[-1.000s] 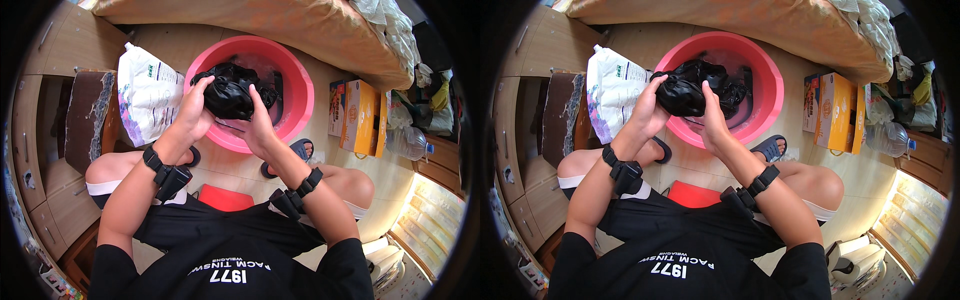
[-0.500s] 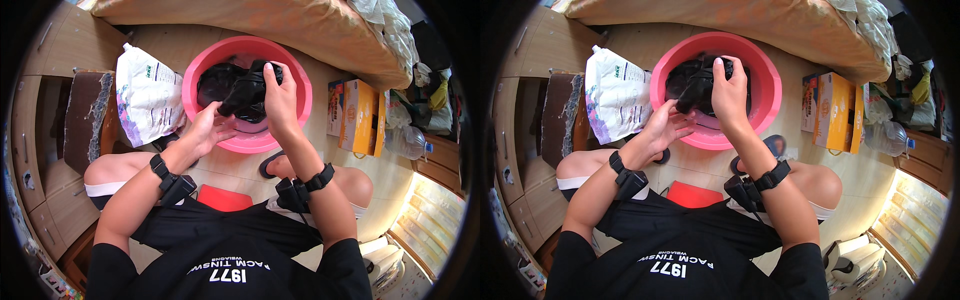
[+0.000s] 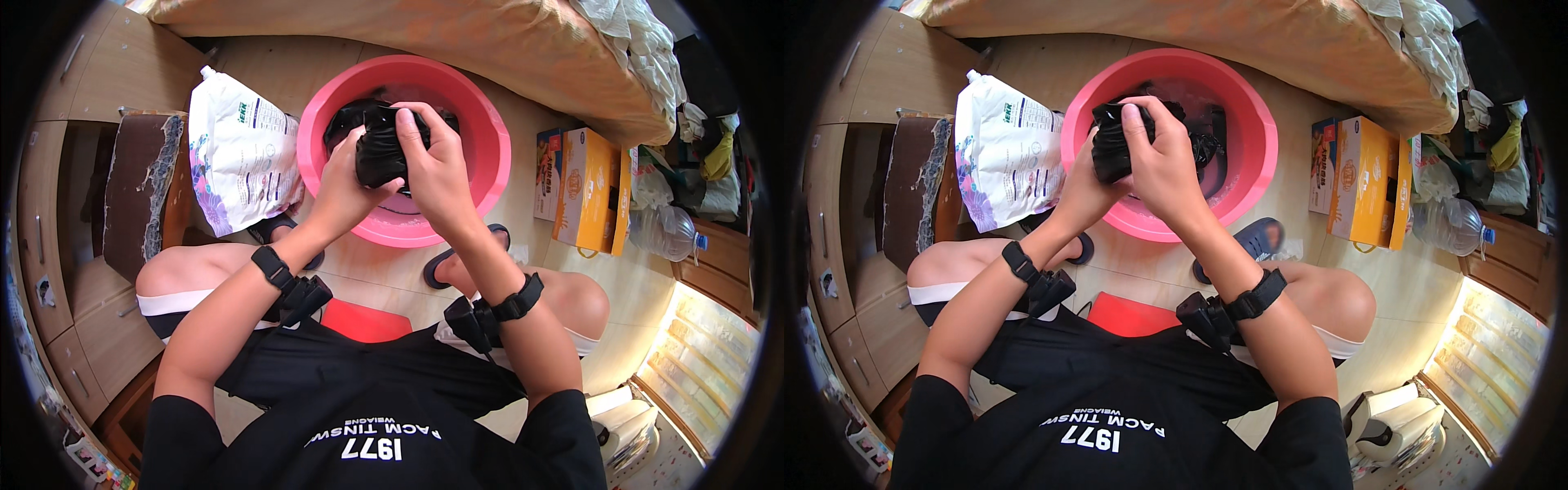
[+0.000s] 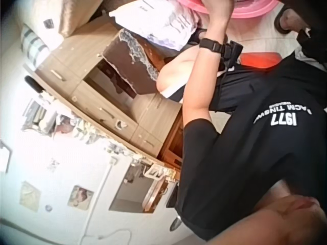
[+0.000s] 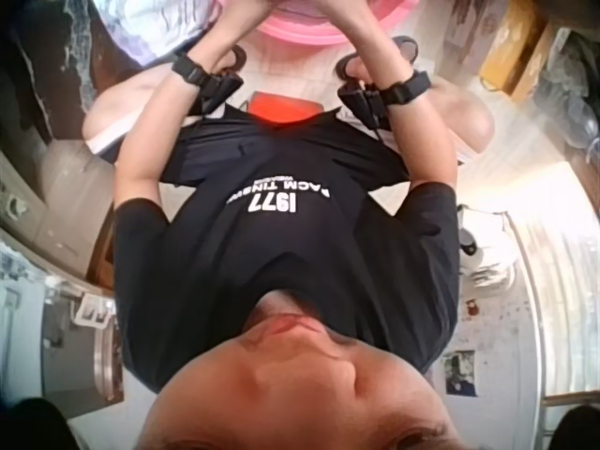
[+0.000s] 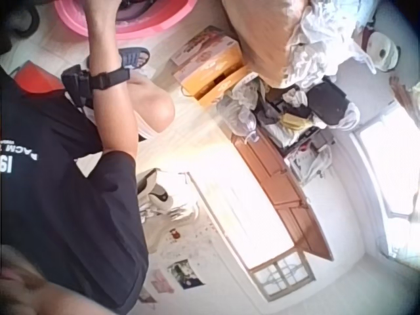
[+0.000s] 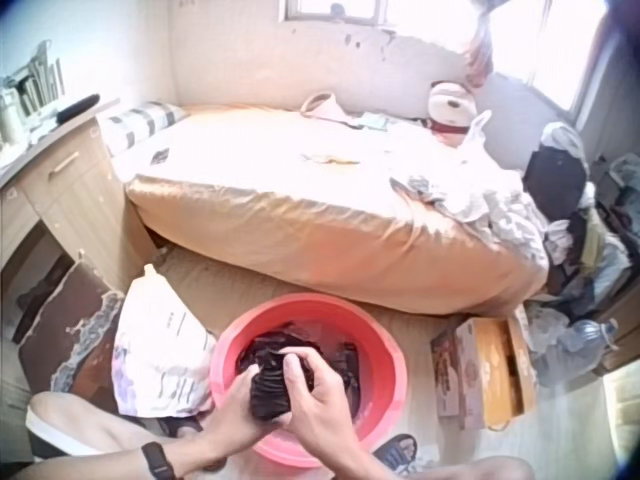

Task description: The person washes black clothing by hand in a pink basin filled with water, rubbing and squeezing the fabric before wringing it out.

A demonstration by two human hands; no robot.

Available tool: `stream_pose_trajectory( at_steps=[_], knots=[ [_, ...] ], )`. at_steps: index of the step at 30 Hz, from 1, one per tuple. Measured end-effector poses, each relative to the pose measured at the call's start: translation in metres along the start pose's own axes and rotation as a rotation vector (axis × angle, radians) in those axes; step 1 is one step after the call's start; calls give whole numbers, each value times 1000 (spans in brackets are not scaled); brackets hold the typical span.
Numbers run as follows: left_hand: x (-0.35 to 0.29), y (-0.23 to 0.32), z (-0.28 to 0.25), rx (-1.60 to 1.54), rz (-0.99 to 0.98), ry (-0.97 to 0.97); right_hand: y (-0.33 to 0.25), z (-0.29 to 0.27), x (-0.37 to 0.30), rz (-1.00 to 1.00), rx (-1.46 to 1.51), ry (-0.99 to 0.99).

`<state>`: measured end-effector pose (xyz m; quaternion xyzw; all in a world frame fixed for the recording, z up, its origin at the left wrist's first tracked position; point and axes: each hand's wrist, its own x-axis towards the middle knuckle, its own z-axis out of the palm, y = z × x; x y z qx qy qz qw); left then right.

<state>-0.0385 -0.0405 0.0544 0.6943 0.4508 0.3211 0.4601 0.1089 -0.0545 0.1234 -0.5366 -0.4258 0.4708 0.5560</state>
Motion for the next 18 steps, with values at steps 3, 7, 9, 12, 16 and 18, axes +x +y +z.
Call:
stream_pose_trajectory(
  at_steps=[3,7,9,12,16,18],
  knots=[
    [-2,-6,-2,-60,32,19,-7,0,1,74,167,30],
    [-2,-13,0,-74,29,39,-5,-8,7,5,68,111],
    [0,-16,1,-74,7,51,1,-14,16,-108,-155,213],
    [4,-12,1,-38,19,94,-3,-26,19,-98,-471,273],
    [6,-4,4,76,-11,87,7,-9,6,-493,-594,68],
    [5,-7,-1,173,53,22,7,7,-12,-540,-718,-114]
  ],
)
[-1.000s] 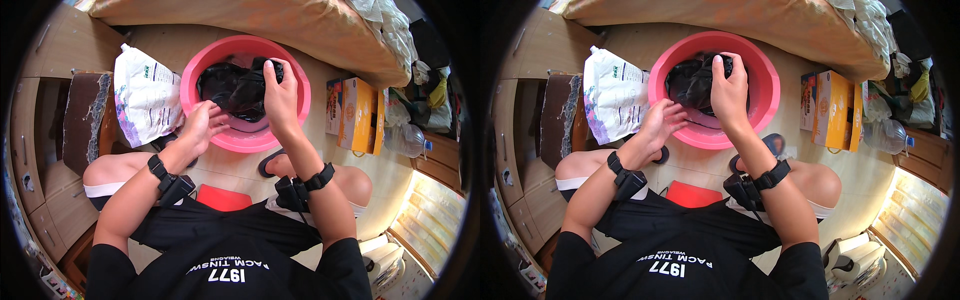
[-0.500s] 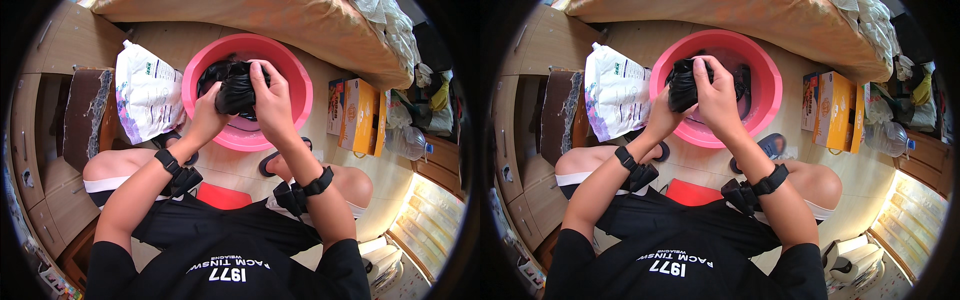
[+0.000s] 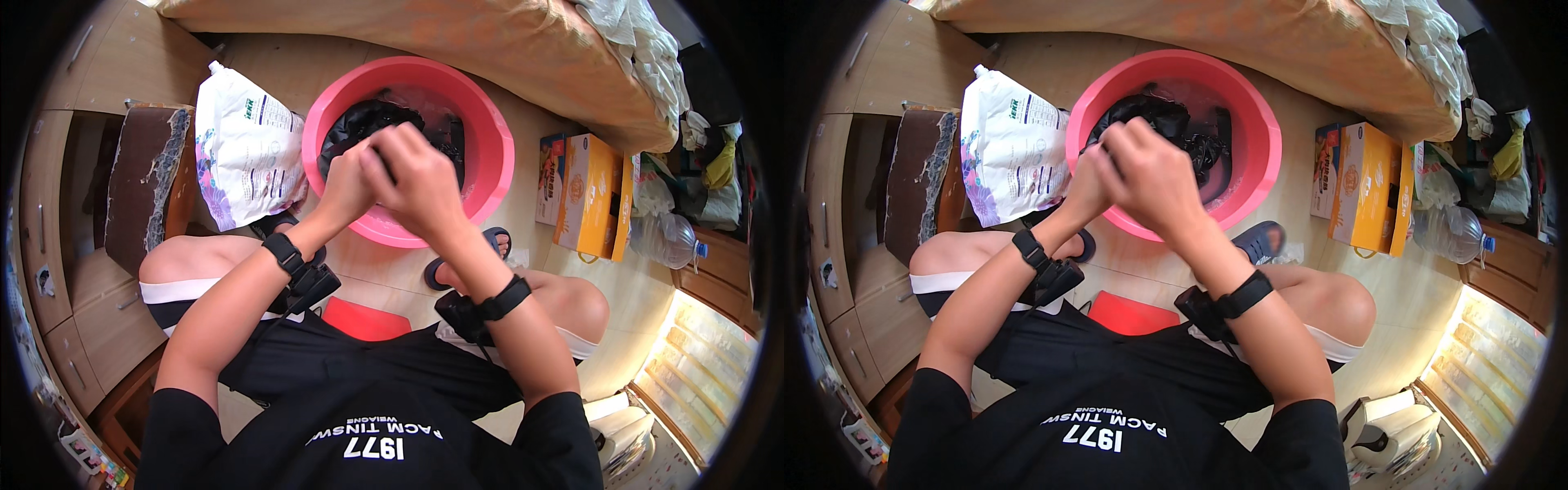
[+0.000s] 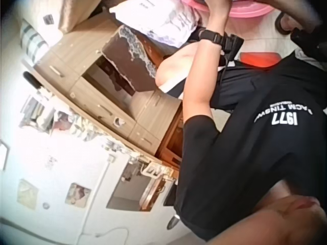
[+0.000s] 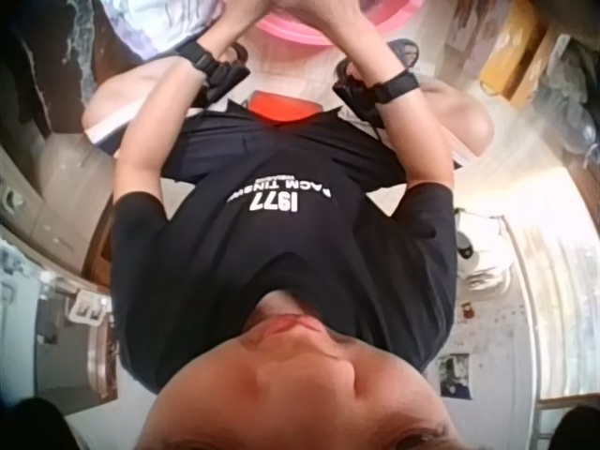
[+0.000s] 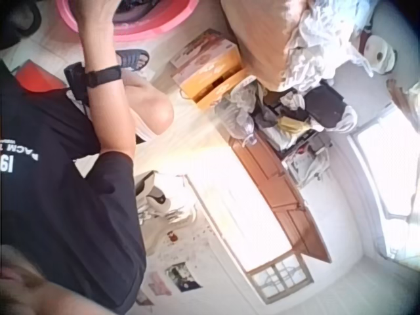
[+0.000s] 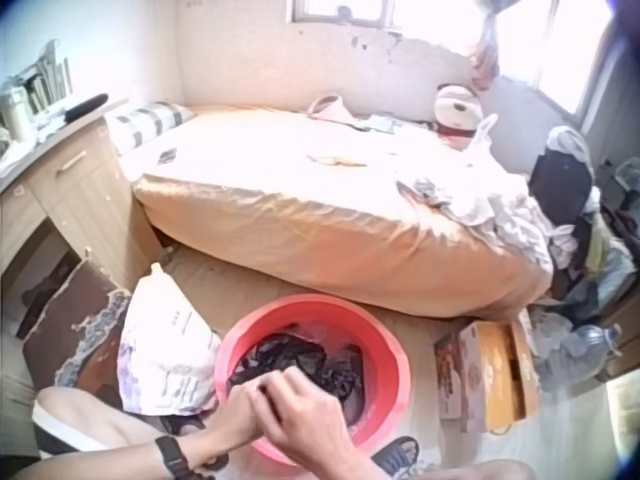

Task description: The person washes black clothing by hand in a pink basin filled with water, rubbing and squeezing the fabric before wringing it out.

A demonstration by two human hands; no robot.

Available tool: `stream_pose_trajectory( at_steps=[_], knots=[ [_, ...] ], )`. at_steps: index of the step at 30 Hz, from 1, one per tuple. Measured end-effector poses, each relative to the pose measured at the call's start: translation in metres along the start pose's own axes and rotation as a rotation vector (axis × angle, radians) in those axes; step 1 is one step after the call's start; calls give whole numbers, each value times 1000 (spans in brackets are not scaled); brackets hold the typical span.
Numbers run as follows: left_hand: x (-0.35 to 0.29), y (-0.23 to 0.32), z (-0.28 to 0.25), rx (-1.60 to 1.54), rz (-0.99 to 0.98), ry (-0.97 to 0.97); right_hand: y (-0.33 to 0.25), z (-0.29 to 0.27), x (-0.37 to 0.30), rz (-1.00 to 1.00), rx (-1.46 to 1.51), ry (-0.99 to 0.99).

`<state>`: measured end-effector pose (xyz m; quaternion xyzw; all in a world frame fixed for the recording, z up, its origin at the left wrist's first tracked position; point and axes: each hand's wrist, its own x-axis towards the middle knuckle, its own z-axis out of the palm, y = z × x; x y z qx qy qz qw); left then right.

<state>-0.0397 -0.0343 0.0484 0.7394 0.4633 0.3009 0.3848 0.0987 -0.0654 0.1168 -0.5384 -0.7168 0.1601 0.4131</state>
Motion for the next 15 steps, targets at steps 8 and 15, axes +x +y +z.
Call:
stream_pose_trajectory(
  at_steps=[8,15],
  knots=[
    [-5,14,3,-220,-78,-190,39,12,-9,159,-197,72],
    [-3,10,5,-52,-62,-84,17,15,-11,35,-112,59]
  ],
)
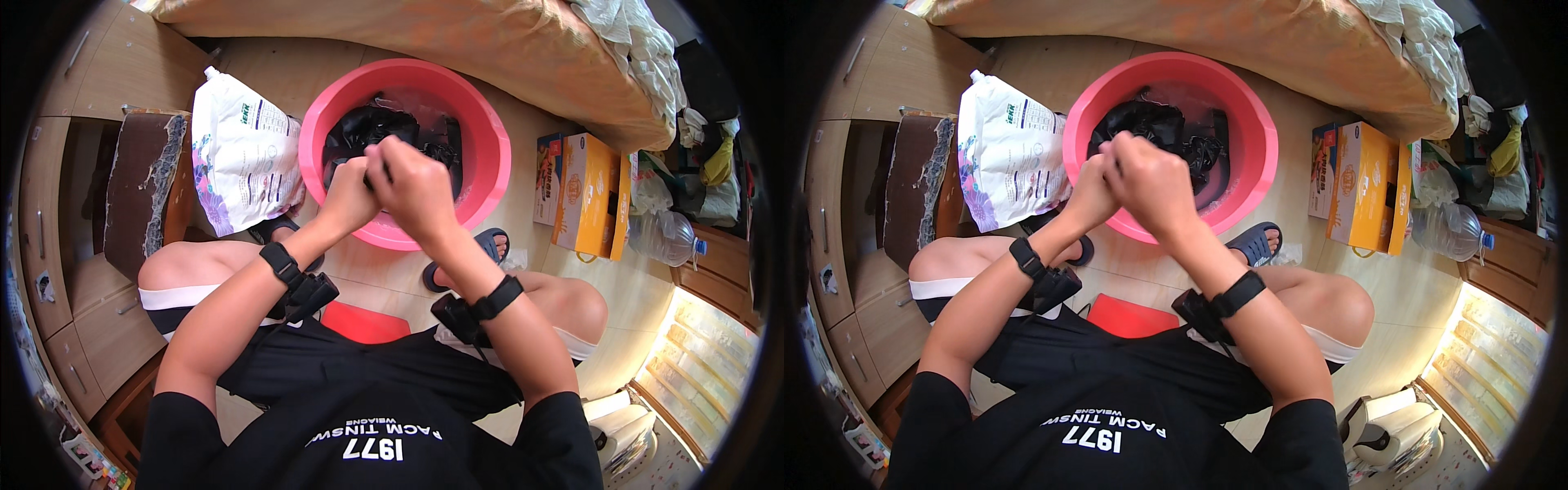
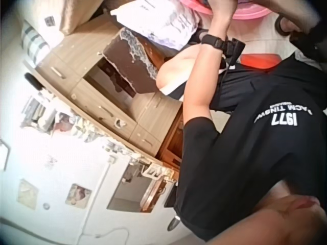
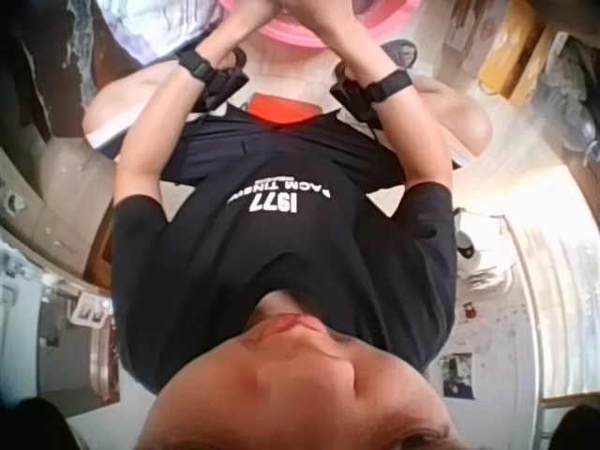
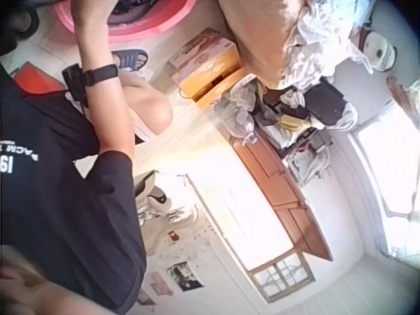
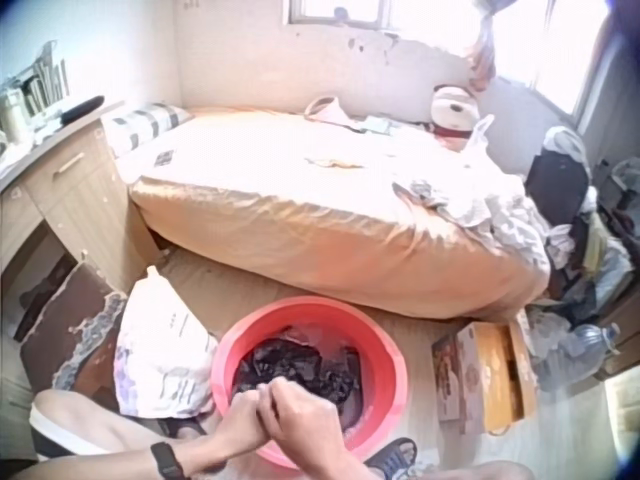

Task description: The person washes black clothing by hand in a pink basin filled with water, rubbing and squeezing the fabric before wringing it out.

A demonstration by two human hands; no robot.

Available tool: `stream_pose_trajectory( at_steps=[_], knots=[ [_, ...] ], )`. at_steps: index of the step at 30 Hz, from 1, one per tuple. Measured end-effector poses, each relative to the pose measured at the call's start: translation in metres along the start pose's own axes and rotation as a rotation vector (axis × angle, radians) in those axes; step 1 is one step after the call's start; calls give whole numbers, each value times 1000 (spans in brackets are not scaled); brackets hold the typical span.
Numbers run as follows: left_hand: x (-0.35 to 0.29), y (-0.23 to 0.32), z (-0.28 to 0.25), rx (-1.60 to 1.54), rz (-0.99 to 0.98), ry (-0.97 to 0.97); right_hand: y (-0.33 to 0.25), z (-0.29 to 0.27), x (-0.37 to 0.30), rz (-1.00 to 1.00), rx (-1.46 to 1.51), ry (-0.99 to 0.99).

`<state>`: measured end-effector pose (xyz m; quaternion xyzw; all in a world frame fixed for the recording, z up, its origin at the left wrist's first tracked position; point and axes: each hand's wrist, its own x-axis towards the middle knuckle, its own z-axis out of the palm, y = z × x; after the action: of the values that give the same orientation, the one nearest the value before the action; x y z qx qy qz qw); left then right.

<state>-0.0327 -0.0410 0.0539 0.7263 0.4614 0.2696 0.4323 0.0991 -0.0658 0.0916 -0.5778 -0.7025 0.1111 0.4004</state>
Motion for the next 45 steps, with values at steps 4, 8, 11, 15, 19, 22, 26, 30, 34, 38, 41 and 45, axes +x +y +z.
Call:
stream_pose_trajectory(
  at_steps=[4,8,11,15,19,22,26,30,34,38,41,45],
  knots=[
    [-1,-3,-5,-30,85,-40,-2,3,-2,-117,-105,40],
    [-2,10,-4,-226,-9,-132,27,-4,9,123,-191,40],
    [-5,11,-5,-146,-14,-80,14,-1,3,76,-109,42],
    [-6,7,-9,13,36,-81,-10,-1,-10,-52,-60,-43],
    [-8,9,0,-67,-7,-64,11,-1,-1,39,-147,27],
    [-7,7,-1,-119,21,-113,20,-6,6,153,-72,46],
    [-3,10,-3,-50,76,-46,-11,-10,1,-42,-77,30],
    [-10,14,-2,23,71,-38,-8,-8,1,-56,-161,49],
    [-9,16,-2,-49,114,-47,5,-13,9,121,-156,70],
    [-10,11,-2,30,99,-40,-20,-9,-8,-8,-132,-6],
    [-16,10,-4,-56,57,-57,-10,-11,-1,31,-97,19],
    [-11,24,-10,-235,66,-95,0,-22,13,257,40,-5]
  ],
)
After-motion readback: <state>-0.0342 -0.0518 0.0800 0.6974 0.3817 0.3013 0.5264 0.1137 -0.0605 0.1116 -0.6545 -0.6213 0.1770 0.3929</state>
